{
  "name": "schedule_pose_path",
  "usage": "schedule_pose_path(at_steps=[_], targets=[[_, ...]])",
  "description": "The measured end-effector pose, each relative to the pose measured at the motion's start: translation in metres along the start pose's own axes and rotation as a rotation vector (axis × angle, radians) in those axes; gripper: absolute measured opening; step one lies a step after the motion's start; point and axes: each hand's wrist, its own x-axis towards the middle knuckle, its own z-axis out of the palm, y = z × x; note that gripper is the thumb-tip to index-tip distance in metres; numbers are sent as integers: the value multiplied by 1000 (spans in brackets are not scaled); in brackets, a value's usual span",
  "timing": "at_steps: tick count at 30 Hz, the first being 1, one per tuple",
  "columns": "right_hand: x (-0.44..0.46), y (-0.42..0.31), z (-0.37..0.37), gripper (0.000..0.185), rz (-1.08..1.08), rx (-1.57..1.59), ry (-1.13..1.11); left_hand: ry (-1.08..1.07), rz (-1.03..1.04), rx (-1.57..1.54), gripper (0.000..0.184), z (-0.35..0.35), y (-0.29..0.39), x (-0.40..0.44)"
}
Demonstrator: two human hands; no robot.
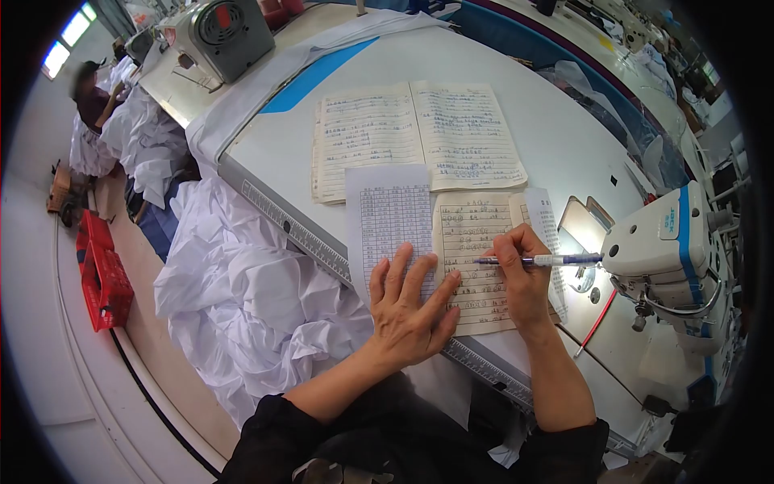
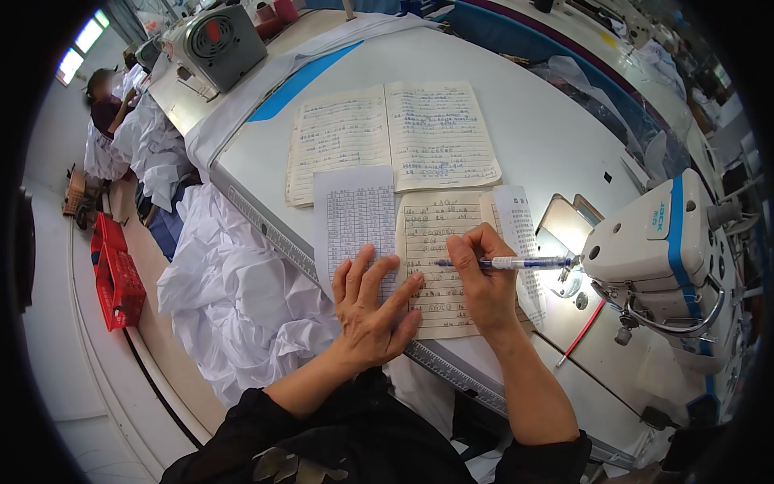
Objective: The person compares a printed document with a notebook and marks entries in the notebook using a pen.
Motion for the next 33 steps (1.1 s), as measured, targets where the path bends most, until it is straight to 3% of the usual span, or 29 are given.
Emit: schedule_pose_path(at_steps=[3,6,17,26,33], targets=[[2,-6,7,11,-39,81,39,-5,4,-2,39,0,0,0],[5,-5,5,14,43,117,50,-7,1,0,38,-1,2,1],[8,0,2,13,36,284,137,66,35,-26,32,2,-1,0],[12,-5,-8,9,90,586,203,92,41,-25,31,3,-1,1],[13,-7,-12,8,-11,554,245,111,26,-40,31,4,0,1]])
